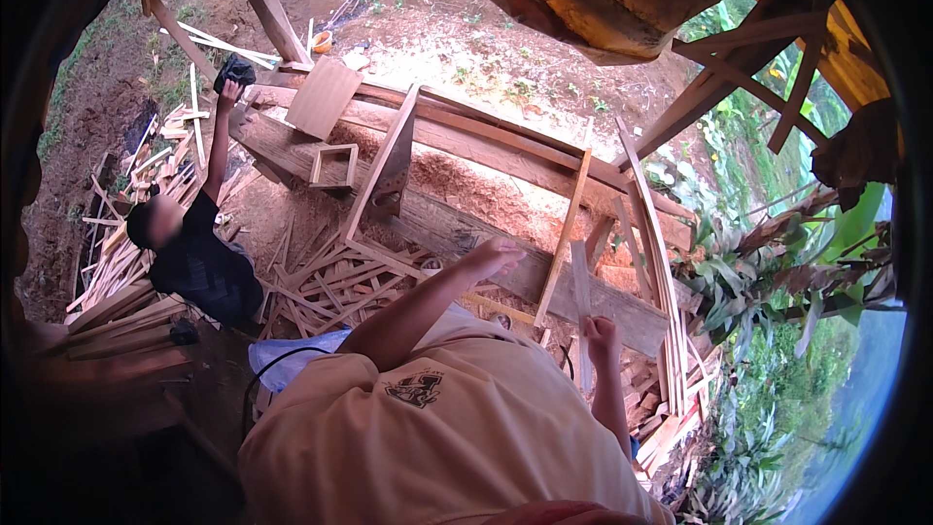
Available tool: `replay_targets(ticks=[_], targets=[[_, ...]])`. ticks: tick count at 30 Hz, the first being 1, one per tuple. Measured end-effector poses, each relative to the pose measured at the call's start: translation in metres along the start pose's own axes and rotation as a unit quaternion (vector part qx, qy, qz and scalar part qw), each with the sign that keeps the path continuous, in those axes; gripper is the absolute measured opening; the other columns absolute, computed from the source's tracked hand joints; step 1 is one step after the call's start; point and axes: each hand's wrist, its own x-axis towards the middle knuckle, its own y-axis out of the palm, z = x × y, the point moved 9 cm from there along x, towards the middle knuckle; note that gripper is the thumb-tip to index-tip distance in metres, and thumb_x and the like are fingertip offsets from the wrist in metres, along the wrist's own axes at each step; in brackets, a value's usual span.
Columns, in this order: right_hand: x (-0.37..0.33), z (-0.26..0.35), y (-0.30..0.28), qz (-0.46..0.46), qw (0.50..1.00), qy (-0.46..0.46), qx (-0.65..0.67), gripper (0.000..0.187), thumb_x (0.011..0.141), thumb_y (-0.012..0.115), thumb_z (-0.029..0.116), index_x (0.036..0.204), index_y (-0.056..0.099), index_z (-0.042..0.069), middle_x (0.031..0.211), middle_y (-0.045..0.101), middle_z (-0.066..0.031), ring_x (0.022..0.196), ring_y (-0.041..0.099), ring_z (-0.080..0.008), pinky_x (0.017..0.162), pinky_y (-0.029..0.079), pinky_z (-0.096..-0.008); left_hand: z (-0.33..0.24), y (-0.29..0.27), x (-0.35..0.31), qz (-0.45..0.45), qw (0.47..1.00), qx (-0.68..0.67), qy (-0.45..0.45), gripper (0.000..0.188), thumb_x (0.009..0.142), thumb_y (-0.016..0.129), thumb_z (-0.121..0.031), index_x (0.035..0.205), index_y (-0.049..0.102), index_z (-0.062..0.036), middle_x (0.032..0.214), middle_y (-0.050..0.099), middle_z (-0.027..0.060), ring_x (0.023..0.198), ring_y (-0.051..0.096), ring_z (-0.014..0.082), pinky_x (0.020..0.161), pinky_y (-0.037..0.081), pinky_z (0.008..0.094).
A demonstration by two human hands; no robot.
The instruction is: The person assembles a wooden frame by hand, fitting thin wooden strips into a larger structure. They use a hand saw to trim a piece of wood and a hammer to secure components. The task involves repeated measuring, fitting, and hammering of wooden parts in an outdoor setting.
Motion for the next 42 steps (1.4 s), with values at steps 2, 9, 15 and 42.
replay_targets(ticks=[2,9,15,42], targets=[[0.01,0.032,0.003,0.05,0.998,-0.044,0.015,0.03,0.094,0.066,0.019,0.073,0.068,-0.001,0.07,0.064,-0.0136,0.067,0.064,-0.0263,0.065,0.047,-0.0384,0.003,0.02,-0.007,0.014,0.996,-0.083,-0.023,0.059,0.102,0.065,-0.037,0.142,0.046,0.0026,0.133,0.059,0.0167,0.122,0.062,0.0267,0.097,0.055,0.0378],[0.022,0.087,0.041,0.202,0.976,-0.081,-0.014,0.027,0.093,0.068,0.022,0.08,0.074,-0.001,0.076,0.067,-0.0146,0.071,0.067,-0.0281,0.07,0.05,-0.0407,0.036,0.015,-0.013,-0.047,0.971,-0.234,-0.012,0.043,0.103,0.063,-0.03,0.132,0.054,0.0008,0.119,0.066,0.0142,0.103,0.071,0.0234,0.087,0.062,0.0359],[0.019,0.069,0.058,0.273,0.961,-0.043,-0.022,0.027,0.09,0.072,0.026,0.084,0.077,0.0,0.073,0.068,-0.0148,0.069,0.066,-0.0233,0.069,0.05,-0.0386,0.049,0.017,-0.01,-0.077,0.962,-0.262,0.022,0.03,0.103,0.063,-0.025,0.114,0.062,0.0027,0.106,0.071,0.0147,0.087,0.075,0.0241,0.078,0.065,0.0352],[-0.013,-0.016,0.041,0.072,0.98,0.005,-0.186,0.025,0.086,0.077,0.033,0.089,0.082,0.009,0.141,0.061,-0.0124,0.127,0.059,-0.0347,0.107,0.042,-0.0509,0.106,-0.034,-0.013,-0.224,0.911,-0.345,-0.018,0.024,0.1,0.058,-0.016,0.111,0.057,0.0054,0.104,0.068,0.0214,0.093,0.073,0.0326,0.08,0.065,0.045]])
